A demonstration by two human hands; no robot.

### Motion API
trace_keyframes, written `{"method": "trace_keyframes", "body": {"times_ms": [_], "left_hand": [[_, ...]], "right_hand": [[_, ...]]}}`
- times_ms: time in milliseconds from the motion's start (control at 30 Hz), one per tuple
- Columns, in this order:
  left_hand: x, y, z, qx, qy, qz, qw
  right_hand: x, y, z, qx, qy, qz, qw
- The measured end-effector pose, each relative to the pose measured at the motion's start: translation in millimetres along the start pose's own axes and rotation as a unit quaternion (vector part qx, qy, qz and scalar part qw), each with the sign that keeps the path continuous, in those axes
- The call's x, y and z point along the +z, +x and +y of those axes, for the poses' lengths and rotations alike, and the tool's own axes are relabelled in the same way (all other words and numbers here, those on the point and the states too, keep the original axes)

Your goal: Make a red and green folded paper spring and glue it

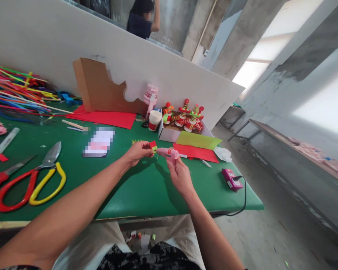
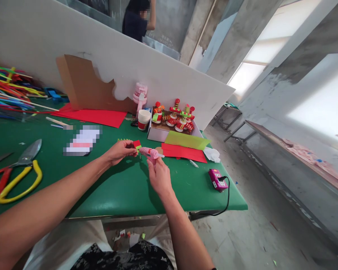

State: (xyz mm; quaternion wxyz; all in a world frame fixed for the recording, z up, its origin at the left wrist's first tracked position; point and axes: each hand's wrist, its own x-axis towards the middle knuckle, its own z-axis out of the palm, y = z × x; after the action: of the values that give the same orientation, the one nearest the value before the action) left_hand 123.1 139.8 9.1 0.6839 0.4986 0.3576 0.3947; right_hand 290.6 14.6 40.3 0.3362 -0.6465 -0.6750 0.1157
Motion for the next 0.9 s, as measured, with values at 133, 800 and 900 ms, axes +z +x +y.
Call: {"method": "trace_keyframes", "body": {"times_ms": [133,800,900], "left_hand": [[-1.5,1.4,-2.4,0.004,0.008,-0.001,1.000],[-0.9,0.4,-1.9,0.001,0.002,-0.004,1.000],[-1.4,0.9,-2.3,0.001,0.007,-0.009,1.000]], "right_hand": [[-0.1,-0.3,2.8,0.008,0.000,0.011,1.000],[3.5,1.3,1.8,0.000,0.008,0.015,1.000],[3.9,0.8,2.5,-0.004,0.021,0.021,1.000]]}}
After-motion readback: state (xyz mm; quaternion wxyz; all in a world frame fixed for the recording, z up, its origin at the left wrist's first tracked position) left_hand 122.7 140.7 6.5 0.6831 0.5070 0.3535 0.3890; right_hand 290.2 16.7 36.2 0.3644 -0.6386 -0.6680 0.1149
